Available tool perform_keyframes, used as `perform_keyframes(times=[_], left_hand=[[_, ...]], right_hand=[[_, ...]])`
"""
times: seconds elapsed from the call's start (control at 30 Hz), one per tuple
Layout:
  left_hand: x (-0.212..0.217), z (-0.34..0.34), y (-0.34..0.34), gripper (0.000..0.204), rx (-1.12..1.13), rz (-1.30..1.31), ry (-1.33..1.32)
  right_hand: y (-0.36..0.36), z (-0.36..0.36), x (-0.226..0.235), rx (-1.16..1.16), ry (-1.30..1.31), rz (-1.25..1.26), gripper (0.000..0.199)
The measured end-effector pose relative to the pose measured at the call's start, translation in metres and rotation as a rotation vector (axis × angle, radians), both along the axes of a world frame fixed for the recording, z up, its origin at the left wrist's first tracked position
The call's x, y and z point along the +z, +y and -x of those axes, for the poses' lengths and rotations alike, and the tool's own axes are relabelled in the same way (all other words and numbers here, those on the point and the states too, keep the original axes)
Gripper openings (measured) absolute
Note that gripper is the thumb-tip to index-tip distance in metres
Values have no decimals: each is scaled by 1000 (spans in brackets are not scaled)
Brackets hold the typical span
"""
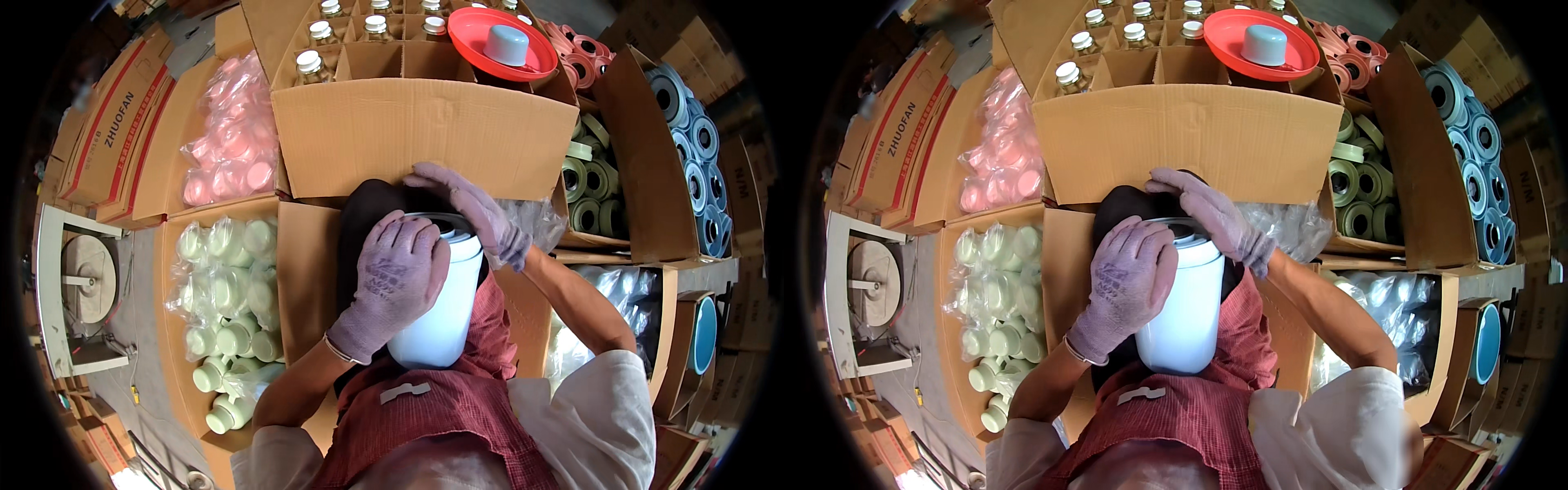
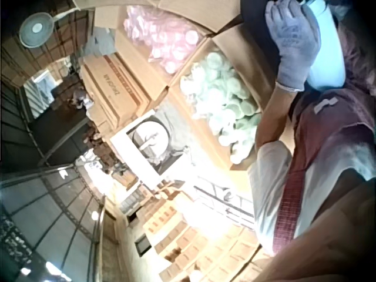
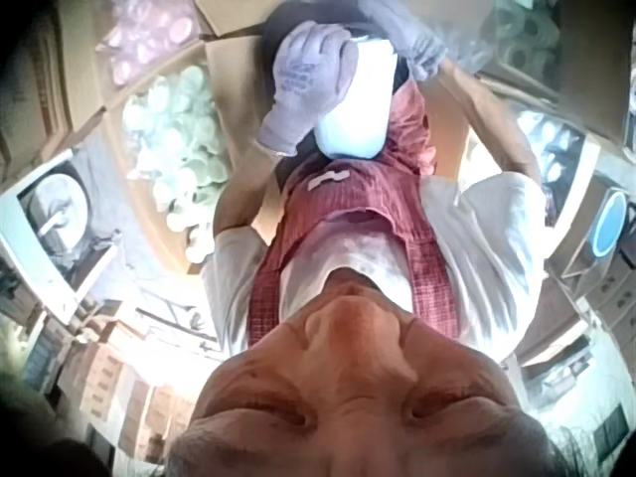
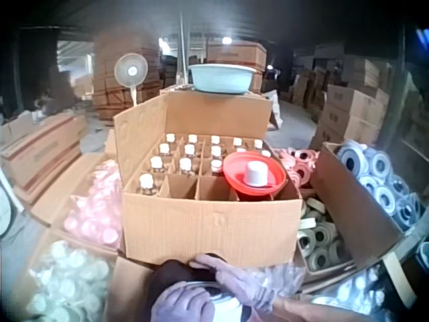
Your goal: The person assembles thermos bottles by inserting inner liners into outer shells, screwing on lids, and placing the finished units into plastic bags. The person handles multiple bottles, including light green and light blue models, in a repetitive assembly sequence.
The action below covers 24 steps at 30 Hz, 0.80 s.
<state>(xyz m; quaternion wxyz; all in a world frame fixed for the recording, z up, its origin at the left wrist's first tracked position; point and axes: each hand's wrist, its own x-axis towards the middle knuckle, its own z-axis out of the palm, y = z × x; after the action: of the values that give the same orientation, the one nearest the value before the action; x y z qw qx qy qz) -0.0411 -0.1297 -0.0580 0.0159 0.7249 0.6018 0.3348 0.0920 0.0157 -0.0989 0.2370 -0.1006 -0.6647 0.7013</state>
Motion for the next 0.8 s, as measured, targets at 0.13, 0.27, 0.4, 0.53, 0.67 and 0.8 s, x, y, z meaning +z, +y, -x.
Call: perform_keyframes(times=[0.13, 0.27, 0.4, 0.53, 0.67, 0.8], left_hand=[[6, 12, 16, 14, -143, 19, -18], [-11, 61, 32, 38, -191, 372, -855], [-35, 38, 43, 43, -106, 322, -820], [-1, 14, 22, 23, -13, 241, -446], [34, -34, 0, 19, 63, -16, -23], [14, 12, 9, 17, -139, 68, -224]], right_hand=[[10, 3, -3, 49, -20, -10, 44], [-12, -2, 51, -74, -438, -180, 38], [-32, 6, 74, -271, -455, -291, 43], [-26, -1, 30, -365, -243, -231, 49], [9, 0, -68, 126, 345, 293, 56], [5, 0, -35, 176, 127, 470, 59]])
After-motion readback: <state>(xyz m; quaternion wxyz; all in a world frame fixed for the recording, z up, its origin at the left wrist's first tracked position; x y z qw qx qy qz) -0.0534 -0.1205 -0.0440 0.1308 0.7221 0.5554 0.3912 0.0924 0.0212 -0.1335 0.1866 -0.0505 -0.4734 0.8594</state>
